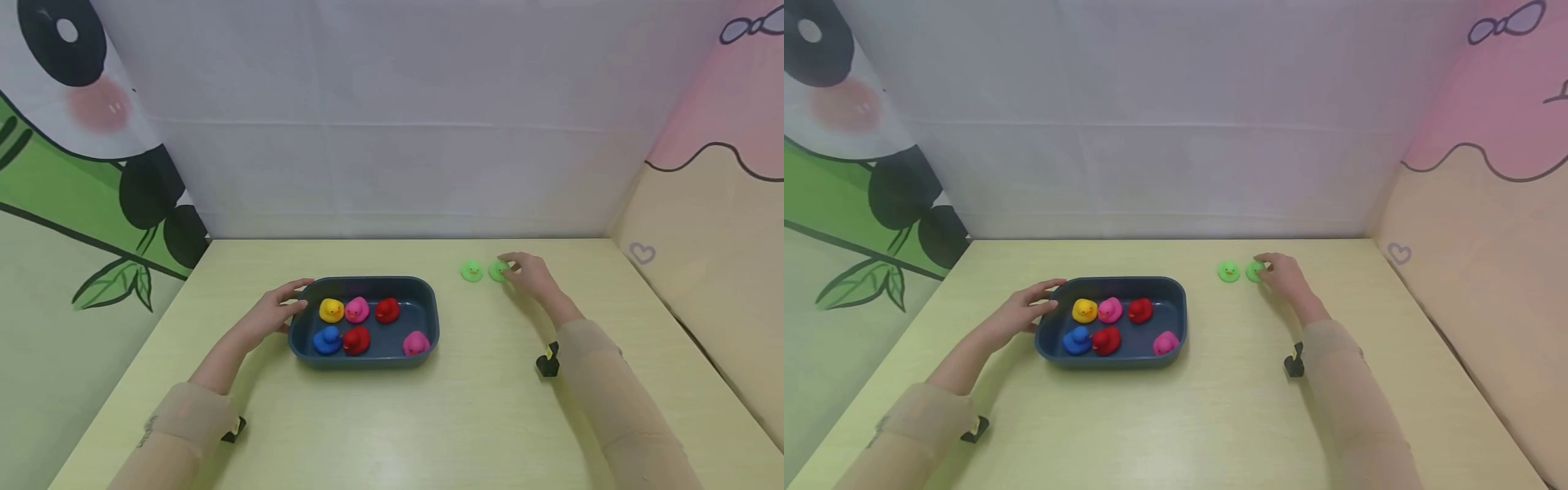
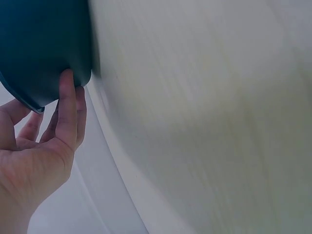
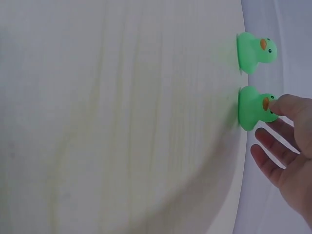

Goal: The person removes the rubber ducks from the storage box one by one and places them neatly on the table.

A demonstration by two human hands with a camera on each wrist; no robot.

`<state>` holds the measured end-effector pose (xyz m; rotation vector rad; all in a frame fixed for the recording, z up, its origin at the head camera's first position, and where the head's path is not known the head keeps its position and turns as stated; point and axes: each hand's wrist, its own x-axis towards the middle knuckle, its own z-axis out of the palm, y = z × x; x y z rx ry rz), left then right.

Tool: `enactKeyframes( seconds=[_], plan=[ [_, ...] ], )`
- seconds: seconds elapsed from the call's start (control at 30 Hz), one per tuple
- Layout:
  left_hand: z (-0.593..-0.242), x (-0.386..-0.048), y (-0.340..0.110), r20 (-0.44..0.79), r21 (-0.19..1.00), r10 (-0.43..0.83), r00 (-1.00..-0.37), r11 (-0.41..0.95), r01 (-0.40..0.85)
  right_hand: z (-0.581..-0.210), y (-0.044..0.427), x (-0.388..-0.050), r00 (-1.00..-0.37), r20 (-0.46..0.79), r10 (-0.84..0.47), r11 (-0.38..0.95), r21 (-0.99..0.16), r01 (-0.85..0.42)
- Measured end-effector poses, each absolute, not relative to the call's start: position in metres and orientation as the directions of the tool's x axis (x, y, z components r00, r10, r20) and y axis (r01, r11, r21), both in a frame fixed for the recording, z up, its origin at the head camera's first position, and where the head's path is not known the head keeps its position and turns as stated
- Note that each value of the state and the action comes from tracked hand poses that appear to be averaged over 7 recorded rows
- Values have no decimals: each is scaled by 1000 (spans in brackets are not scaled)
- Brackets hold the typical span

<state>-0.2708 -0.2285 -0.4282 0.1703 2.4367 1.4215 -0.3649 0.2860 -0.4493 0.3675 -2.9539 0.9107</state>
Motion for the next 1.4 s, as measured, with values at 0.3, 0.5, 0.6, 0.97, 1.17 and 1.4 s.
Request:
enactKeyframes(
  seconds=[0.3, 0.5, 0.6, 0.97, 1.17, 1.4],
  plan=[
    [-427, -270, -230, -207, 867, 261, -943, 495, -53, -437, 289, -359, -961, 147, -235, 800, -532, -277],
    [-427, -269, -232, -210, 862, 253, -944, 504, -56, -428, 288, -355, -954, 168, -246, 802, -518, -298],
    [-427, -269, -233, -209, 860, 254, -944, 507, -53, -422, 285, -351, -953, 175, -247, 800, -518, -303],
    [-427, -268, -236, -215, 867, 265, -940, 494, -59, -403, 276, -333, -948, 183, -262, 797, -513, -319],
    [-427, -269, -236, -211, 867, 266, -940, 495, -55, -392, 270, -322, -941, 199, -273, 775, -534, -338],
    [-428, -269, -236, -204, 867, 272, -941, 496, -45, -381, 257, -308, -920, 252, -301, 740, -546, -392]
  ],
)
